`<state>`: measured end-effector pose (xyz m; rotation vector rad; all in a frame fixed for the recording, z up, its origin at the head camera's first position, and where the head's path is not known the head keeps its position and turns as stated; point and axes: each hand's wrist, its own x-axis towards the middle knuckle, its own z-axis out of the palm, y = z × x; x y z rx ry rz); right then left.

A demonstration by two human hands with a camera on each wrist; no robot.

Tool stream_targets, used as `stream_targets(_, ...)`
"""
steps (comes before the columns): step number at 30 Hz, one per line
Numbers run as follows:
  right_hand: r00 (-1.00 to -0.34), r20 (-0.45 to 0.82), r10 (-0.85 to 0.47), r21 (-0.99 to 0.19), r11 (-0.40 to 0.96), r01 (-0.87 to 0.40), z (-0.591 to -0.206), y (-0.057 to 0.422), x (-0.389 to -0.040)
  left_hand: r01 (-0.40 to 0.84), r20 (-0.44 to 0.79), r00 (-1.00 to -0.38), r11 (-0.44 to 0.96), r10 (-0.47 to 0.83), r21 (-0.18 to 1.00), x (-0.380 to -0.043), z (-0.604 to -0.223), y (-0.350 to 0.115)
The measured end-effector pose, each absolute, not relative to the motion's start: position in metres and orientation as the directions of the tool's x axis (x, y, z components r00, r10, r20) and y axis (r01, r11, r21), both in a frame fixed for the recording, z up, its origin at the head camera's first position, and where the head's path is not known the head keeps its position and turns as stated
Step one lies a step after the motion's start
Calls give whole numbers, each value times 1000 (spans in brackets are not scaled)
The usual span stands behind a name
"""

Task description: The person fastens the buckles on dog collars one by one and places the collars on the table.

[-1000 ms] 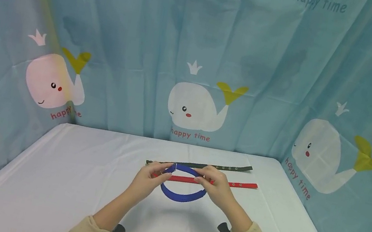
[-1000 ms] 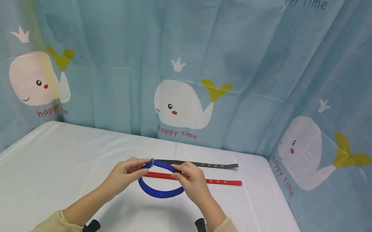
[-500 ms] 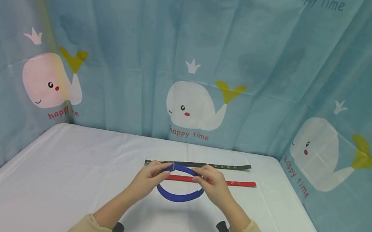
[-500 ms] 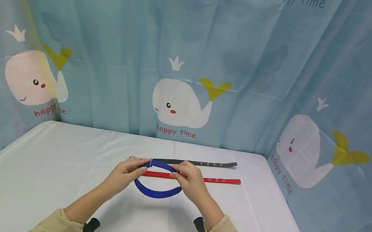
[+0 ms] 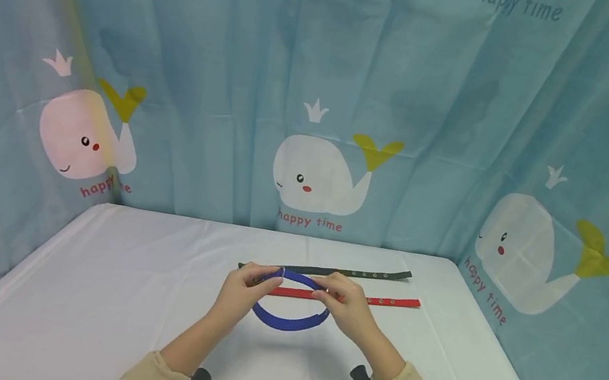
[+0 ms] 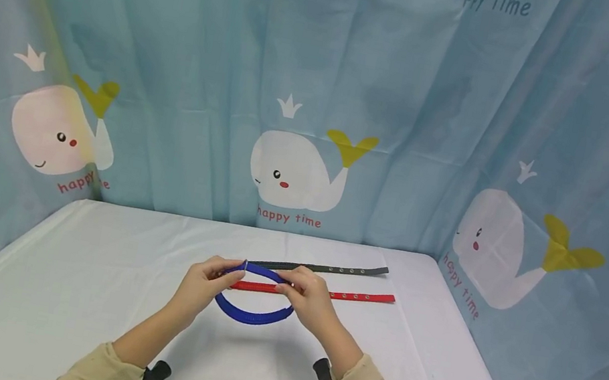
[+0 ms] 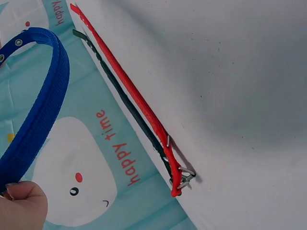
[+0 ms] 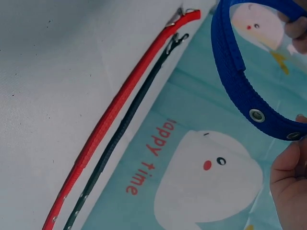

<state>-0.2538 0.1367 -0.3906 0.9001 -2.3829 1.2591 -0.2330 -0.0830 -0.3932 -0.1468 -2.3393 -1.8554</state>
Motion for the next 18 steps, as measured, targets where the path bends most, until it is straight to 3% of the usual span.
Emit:
stream_targets(8, -762, 507, -403, -660, 388, -644, -388, 132, -250, 179, 169, -983, 215, 66, 960, -231, -393, -80)
stream_targets(18, -768, 512, -385, -674, 374, -637, -390, 127, -251, 149, 149, -989, 178, 14, 973, -228, -396, -74)
